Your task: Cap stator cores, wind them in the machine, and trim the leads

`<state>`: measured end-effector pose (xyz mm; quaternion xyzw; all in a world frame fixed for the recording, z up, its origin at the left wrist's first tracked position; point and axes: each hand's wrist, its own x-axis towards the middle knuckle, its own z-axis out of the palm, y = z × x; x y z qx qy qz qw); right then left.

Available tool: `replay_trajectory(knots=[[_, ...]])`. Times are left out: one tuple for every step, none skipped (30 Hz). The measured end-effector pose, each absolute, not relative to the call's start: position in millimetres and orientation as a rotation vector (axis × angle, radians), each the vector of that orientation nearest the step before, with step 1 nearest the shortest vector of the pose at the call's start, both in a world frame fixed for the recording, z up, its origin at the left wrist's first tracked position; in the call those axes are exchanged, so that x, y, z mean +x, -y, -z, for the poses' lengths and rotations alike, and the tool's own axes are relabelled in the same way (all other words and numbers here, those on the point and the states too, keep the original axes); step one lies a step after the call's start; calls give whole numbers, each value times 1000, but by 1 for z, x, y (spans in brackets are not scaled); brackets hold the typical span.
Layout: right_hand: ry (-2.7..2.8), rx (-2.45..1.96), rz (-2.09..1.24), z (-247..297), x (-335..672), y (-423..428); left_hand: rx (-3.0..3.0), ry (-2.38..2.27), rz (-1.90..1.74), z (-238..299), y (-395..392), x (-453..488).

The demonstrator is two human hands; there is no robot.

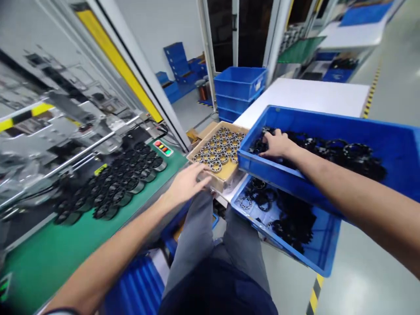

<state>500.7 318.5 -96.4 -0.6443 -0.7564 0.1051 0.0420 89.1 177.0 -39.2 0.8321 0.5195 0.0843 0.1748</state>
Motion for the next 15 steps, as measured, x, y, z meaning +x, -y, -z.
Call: replay_trajectory(knots=[[2333,-1952,-341,100,501,-320,2389,-1487,-138,48,-209,103],[2350,-1936,-370,102,501,-321,2410,-1496,-29,58,-237,116],[2362,-1922,-400,104,501,-323,2424,-1506,70,68,-261,126],[2363,-1908,-420,106,501,-324,2434,-1512,161,78,-281,134],[2351,-1906,-431,108,501,-325,2444,-1503,239,87,-298,141],[2331,-1916,-437,110,502,-325,2456,-1486,302,95,-310,146],[2305,-1934,-440,113,503,-326,2467,-1460,350,101,-320,149],[2278,-1954,-443,114,504,-326,2478,-1432,382,105,-328,151],[2253,-1968,-445,116,505,-326,2484,-1404,399,108,-333,153],[2232,-1972,-448,116,505,-325,2484,-1381,404,109,-337,153],[2220,-1962,-452,116,505,-325,2477,-1360,393,109,-340,153],[2217,-1941,-464,116,505,-324,2463,-1340,365,108,-343,152],[2225,-1910,-486,115,504,-324,2442,-1322,318,106,-344,150],[2241,-1874,-519,113,503,-323,2416,-1307,250,103,-345,147],[2262,-1838,-558,111,502,-323,2382,-1294,160,100,-346,143]])
